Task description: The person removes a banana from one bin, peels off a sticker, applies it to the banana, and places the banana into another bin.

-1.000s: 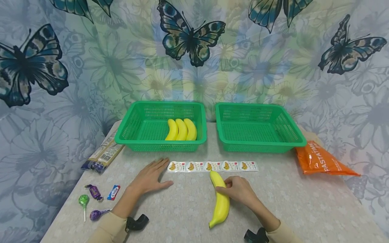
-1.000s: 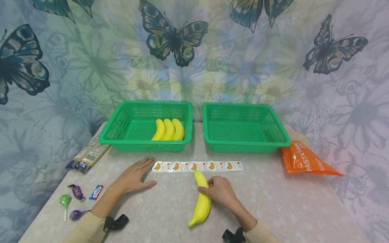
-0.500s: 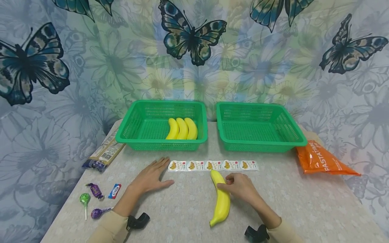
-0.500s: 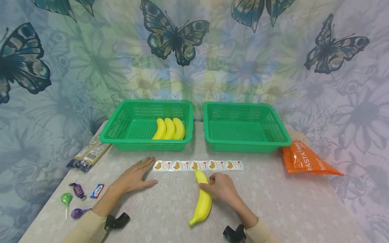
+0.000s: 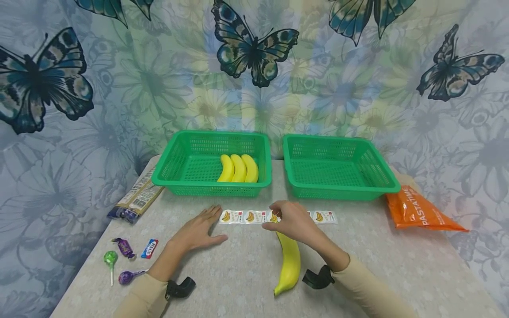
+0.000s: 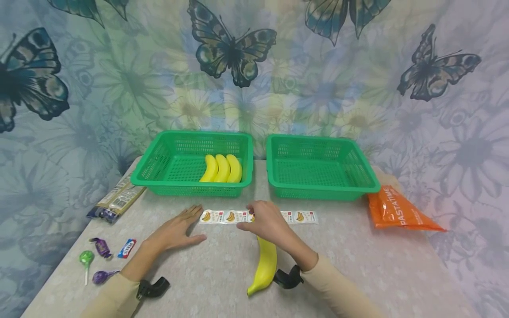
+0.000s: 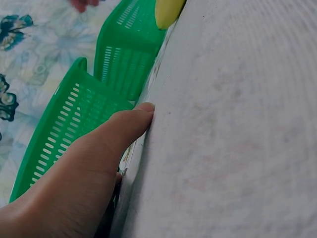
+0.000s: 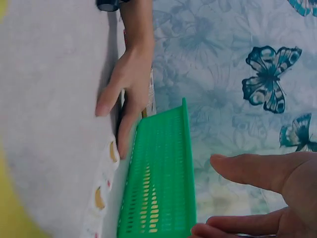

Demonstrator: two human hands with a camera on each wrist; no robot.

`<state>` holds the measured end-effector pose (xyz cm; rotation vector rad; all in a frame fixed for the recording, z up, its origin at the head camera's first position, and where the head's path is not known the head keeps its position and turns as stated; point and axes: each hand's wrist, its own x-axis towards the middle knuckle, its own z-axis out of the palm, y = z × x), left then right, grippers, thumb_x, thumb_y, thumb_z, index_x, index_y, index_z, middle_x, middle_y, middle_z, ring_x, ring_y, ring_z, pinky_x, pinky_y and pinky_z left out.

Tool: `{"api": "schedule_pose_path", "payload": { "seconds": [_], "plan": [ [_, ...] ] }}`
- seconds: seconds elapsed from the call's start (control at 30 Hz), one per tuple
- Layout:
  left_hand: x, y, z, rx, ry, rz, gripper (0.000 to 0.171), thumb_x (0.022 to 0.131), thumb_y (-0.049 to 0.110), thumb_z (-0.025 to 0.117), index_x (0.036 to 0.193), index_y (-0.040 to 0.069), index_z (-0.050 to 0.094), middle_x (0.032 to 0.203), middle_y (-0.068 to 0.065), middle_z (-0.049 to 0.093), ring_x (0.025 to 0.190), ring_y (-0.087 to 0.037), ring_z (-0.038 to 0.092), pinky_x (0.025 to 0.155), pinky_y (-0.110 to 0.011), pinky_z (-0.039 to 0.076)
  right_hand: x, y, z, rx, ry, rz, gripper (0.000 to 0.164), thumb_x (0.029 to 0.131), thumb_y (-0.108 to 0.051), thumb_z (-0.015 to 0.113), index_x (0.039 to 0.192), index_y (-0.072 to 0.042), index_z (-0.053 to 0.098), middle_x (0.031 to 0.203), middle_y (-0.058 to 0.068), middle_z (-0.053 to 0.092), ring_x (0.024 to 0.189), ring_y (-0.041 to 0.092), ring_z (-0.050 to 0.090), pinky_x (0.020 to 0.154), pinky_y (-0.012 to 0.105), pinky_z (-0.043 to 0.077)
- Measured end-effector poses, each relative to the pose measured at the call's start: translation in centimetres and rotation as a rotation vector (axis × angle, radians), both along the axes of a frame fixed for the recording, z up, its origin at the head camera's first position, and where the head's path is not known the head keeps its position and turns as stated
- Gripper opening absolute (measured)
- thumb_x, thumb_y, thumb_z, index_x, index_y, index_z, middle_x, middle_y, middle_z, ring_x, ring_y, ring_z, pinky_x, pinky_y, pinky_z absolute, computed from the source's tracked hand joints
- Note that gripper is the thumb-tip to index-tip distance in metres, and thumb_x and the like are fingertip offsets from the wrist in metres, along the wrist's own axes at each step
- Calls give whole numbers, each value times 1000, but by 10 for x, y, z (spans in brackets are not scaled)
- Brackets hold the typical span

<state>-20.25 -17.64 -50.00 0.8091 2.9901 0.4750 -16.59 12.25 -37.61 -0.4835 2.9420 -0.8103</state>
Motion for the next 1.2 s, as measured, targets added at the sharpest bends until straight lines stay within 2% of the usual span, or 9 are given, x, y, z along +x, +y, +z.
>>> {"api": "schedule_pose_path", "payload": {
  "seconds": [0.13, 0.3, 0.47, 0.63, 0.9, 1.2],
  "plan": [
    [0, 1, -2, 19, -13, 1, 94, 84, 68, 57, 149, 2, 38, 156, -17, 35, 145, -36, 32, 116, -51, 34, -14, -22, 6, 7, 11, 140, 49, 78, -34, 82, 116, -6, 70, 103, 6, 73, 94, 20, 67, 80, 34, 55],
    [1, 1, -3, 17, -27, -1, 94, 84, 69, 56, 149, 3, 38, 156, -17, 35, 145, -37, 32, 115, -52, 35, -33, -47, 3, 37, -16, 335, 47, 80, -29, 81, 118, -4, 69, 106, 7, 74, 98, 22, 68, 84, 32, 56],
    [1, 0, -2, 26, -38, 8, 94, 83, 68, 58, 149, 4, 38, 156, -17, 35, 145, -36, 32, 114, -53, 36, -52, -69, -6, 100, -35, 434, 46, 81, -24, 81, 120, -5, 69, 111, 7, 73, 99, 18, 67, 85, 29, 55],
    [0, -1, -1, 19, -31, -6, 94, 84, 68, 58, 149, 3, 38, 156, -17, 35, 146, -35, 32, 115, -51, 35, -70, -87, -25, 190, -64, 462, 44, 81, -22, 80, 120, -5, 69, 113, 8, 73, 101, 18, 67, 87, 27, 55],
    [0, -2, -1, 29, -23, -8, 95, 84, 68, 58, 149, 3, 38, 156, -17, 35, 146, -34, 32, 116, -50, 34, -91, -108, -48, 305, -98, 421, 40, 84, -23, 77, 121, -9, 69, 111, 2, 72, 104, 15, 65, 89, 25, 54],
    [0, -3, 1, 18, -7, -15, 94, 84, 66, 58, 148, 1, 38, 156, -17, 36, 146, -33, 32, 118, -46, 32, -102, -116, -62, 345, -104, 395, 27, 86, -26, 75, 109, -12, 74, 96, -3, 70, 86, 10, 57, 78, 24, 51]
  ]
}}
